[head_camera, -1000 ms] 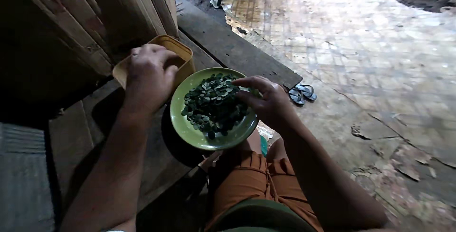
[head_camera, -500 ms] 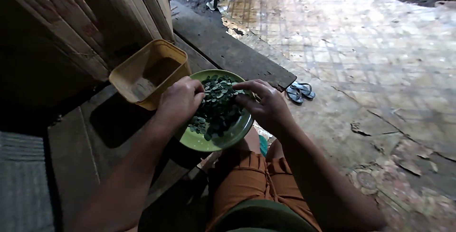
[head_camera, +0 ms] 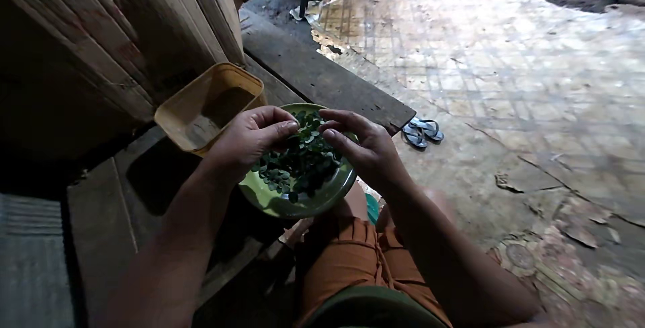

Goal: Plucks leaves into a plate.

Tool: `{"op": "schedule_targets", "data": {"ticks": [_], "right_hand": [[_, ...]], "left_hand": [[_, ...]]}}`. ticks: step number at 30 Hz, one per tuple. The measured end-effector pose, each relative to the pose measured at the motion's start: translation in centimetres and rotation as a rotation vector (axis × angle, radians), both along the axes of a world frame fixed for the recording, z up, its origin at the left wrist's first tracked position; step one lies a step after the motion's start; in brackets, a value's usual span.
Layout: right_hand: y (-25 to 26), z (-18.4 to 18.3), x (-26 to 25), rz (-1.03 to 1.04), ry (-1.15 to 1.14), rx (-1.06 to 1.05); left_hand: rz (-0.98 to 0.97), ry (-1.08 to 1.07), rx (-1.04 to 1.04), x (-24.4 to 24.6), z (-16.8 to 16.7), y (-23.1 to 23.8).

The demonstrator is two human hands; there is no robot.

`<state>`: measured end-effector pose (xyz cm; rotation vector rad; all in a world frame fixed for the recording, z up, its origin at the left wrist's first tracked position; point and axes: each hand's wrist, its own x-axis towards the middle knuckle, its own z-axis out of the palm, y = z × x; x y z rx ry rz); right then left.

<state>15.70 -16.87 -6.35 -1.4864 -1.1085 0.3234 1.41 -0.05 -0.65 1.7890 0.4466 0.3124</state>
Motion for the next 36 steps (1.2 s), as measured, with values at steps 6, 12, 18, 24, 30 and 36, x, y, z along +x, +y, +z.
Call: {"op": "schedule_targets", "data": {"ticks": [6, 12, 18, 24, 30, 36], "right_hand": [[0.2, 0.4, 0.2, -0.003, 0.139, -0.060], [0.7, 0.4, 0.1, -0.033, -0.027, -0.070], [1.2, 0.1, -0.3, -0.080, -0.143, -0.051], [0.5, 0.3, -0.1, -0.091, -0.156, -0.071], [-0.6, -0.2, 1.4, -0.133, -0.124, -0.081], [-1.0, -0.2, 1.9, -0.148, -0.077, -0.089]], "left_hand": [[-0.046, 0.011, -0.017, -0.1, -0.2, -0.1], [-0.056, 0.006, -0.105, 0.0, -0.7, -0.6], [-0.062, 0.004, -0.173, 0.9, -1.7, -1.8], [0.045, 0.005, -0.246, 1.5, -1.2, -2.5], [0.047, 0.009, -0.159, 0.9, -0.6, -1.6], [0.019, -0.035, 0.069, 0.3, -0.6, -0.8]]}}
